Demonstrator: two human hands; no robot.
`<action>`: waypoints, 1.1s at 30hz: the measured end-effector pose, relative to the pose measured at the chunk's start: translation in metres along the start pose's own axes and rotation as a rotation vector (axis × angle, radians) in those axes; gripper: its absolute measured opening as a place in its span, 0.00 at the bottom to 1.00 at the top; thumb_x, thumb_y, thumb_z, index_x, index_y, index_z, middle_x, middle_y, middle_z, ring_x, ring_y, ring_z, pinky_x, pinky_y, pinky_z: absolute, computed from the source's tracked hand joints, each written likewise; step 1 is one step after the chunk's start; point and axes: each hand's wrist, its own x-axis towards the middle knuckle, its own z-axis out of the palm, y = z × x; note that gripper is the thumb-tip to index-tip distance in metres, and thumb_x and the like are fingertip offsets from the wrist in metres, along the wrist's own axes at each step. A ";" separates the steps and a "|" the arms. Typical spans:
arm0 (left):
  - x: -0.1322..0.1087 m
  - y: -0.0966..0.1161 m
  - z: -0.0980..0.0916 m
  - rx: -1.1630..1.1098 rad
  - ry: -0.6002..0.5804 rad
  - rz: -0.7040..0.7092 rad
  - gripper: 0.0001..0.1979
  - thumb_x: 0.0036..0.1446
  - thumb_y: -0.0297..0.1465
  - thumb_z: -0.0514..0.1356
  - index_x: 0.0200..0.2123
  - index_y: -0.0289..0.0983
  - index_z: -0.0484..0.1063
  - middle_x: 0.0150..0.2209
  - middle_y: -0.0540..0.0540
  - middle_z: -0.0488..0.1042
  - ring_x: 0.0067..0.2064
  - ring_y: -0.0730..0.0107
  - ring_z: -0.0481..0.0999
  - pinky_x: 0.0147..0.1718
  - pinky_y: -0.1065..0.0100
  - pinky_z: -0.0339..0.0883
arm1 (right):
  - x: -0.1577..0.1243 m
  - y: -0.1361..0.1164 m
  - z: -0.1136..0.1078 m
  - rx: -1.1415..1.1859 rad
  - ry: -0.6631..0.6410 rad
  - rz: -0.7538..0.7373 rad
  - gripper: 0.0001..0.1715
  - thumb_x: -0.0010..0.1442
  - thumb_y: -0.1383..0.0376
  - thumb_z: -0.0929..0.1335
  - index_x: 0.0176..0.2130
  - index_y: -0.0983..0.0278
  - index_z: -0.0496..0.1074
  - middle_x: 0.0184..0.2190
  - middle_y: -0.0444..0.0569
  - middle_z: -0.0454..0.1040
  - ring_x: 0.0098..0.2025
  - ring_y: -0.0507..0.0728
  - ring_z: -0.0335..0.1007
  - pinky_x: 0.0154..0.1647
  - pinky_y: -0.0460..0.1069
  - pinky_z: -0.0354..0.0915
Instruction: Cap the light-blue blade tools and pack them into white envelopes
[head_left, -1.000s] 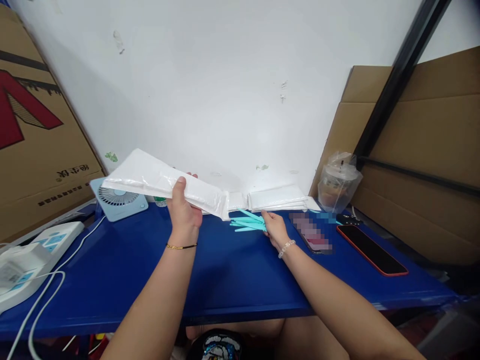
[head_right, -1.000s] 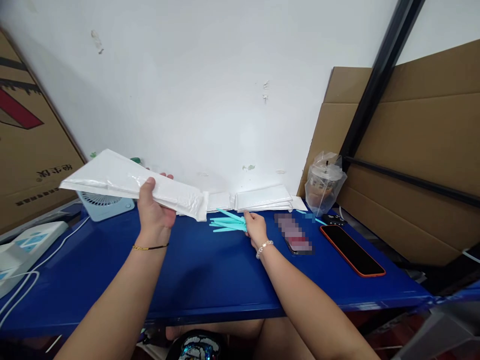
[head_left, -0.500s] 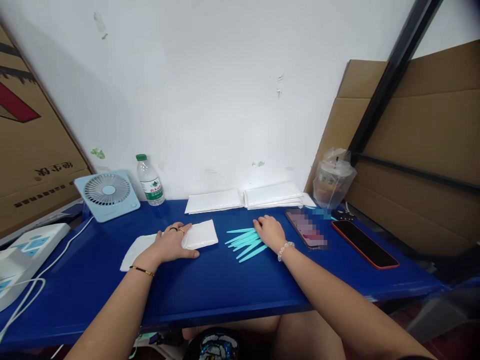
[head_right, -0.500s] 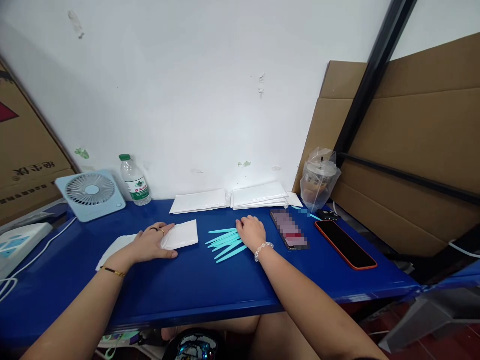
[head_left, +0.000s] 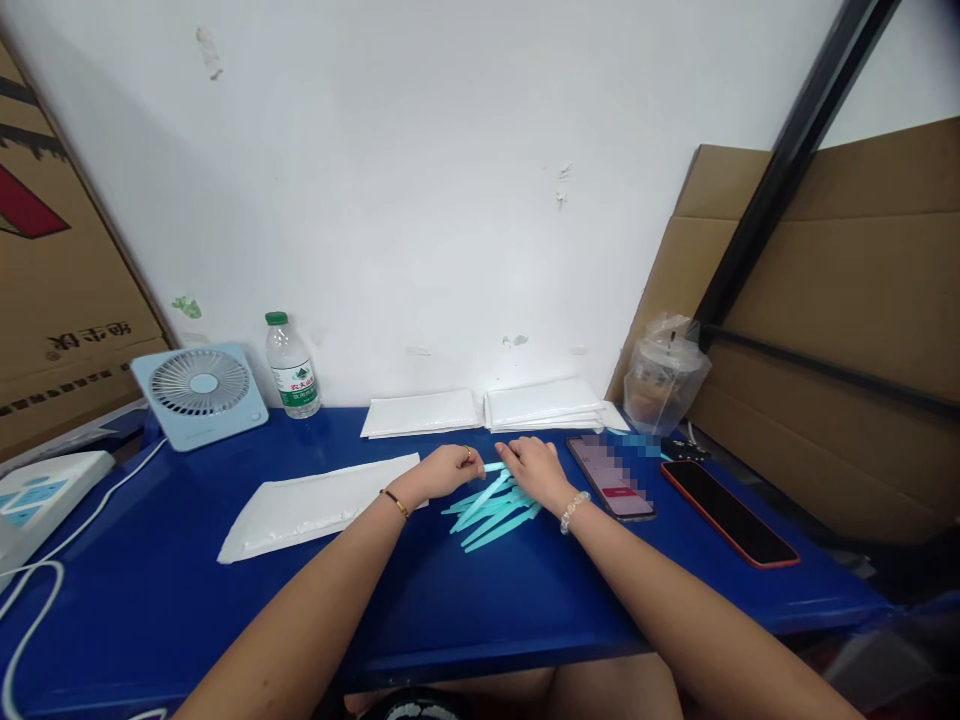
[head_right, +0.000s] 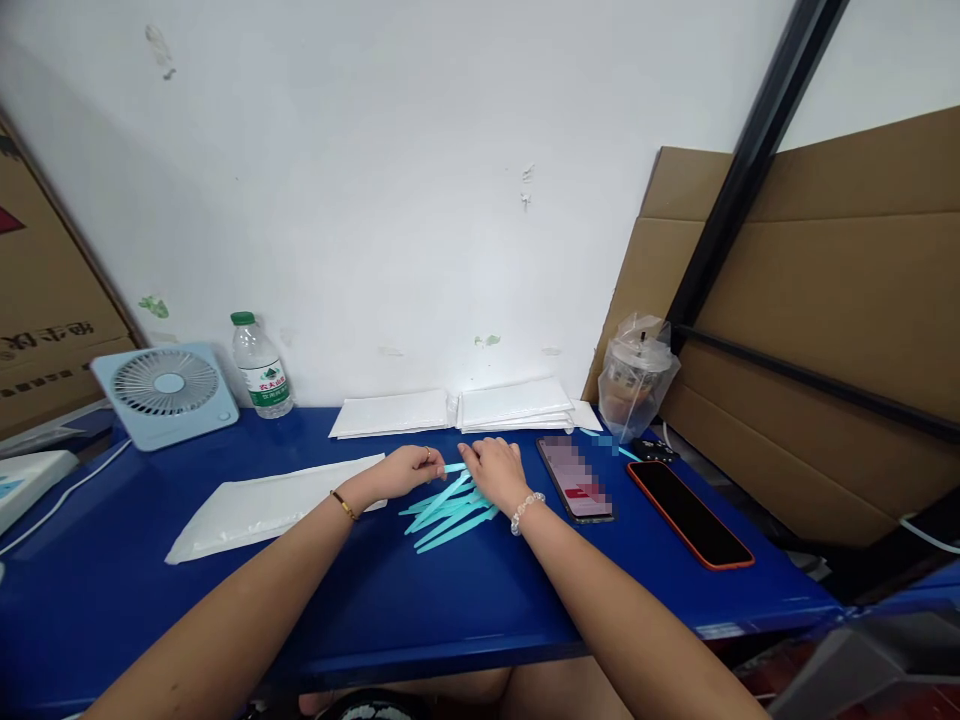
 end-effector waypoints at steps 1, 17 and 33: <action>0.001 -0.001 -0.001 0.071 -0.002 0.033 0.04 0.45 0.33 0.62 0.22 0.41 0.74 0.22 0.50 0.73 0.26 0.66 0.70 0.31 0.69 0.64 | 0.003 0.002 -0.001 0.048 -0.010 -0.016 0.30 0.64 0.51 0.55 0.20 0.63 0.63 0.21 0.45 0.68 0.28 0.54 0.61 0.32 0.48 0.49; 0.001 -0.032 -0.019 0.191 0.288 0.088 0.07 0.38 0.36 0.66 0.25 0.43 0.74 0.23 0.51 0.68 0.28 0.67 0.70 0.35 0.69 0.66 | 0.016 0.051 -0.002 0.069 -0.044 0.016 0.25 0.60 0.51 0.61 0.20 0.65 0.62 0.22 0.42 0.67 0.29 0.53 0.62 0.36 0.48 0.48; -0.009 -0.004 0.002 0.570 -0.143 -0.015 0.12 0.51 0.40 0.57 0.30 0.38 0.72 0.26 0.51 0.71 0.27 0.73 0.67 0.23 0.73 0.55 | 0.005 0.028 -0.017 0.289 -0.379 -0.222 0.14 0.52 0.53 0.71 0.28 0.61 0.74 0.34 0.45 0.68 0.41 0.56 0.63 0.46 0.53 0.52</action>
